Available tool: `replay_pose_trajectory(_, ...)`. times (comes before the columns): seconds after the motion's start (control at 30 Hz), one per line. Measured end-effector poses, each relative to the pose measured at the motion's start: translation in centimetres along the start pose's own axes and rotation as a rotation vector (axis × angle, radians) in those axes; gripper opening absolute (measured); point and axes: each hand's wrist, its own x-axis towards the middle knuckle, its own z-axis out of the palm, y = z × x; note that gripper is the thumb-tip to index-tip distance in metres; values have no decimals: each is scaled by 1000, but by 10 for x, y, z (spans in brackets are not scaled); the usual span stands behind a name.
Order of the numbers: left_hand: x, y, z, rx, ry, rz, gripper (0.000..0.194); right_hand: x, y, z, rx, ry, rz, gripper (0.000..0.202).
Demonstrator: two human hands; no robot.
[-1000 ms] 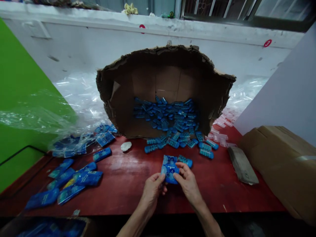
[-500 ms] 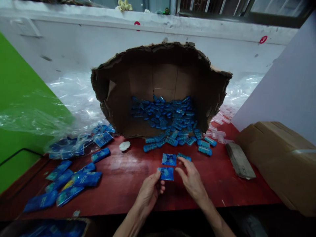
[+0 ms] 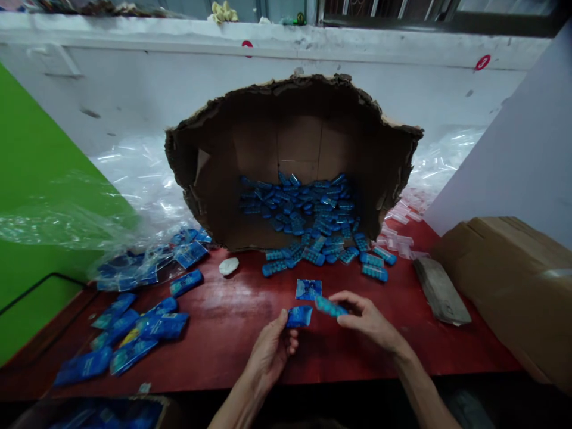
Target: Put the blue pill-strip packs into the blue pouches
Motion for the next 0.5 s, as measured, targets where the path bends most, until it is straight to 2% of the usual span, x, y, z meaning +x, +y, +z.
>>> replay_pose_trajectory(0.07,1,-1,1,14,-18,9,25,-7,-12,-1,25,-120,-19,26)
replay_pose_trajectory(0.13,2,-2,2,33,-56,18,25,-9,-19,-1,-17,-149,-22,23)
replay_pose_trajectory(0.27,0,-1,1,73,-138,67,25,-8,-24,2,-106,-108,8,23)
replay_pose_trajectory(0.4,-3,3,2,106,-150,91,24,-10,-25,6,-171,-78,-31,22)
replay_pose_trajectory(0.5,-2,4,3,130,-151,106,26,-13,-21,11,-129,-28,-53,23)
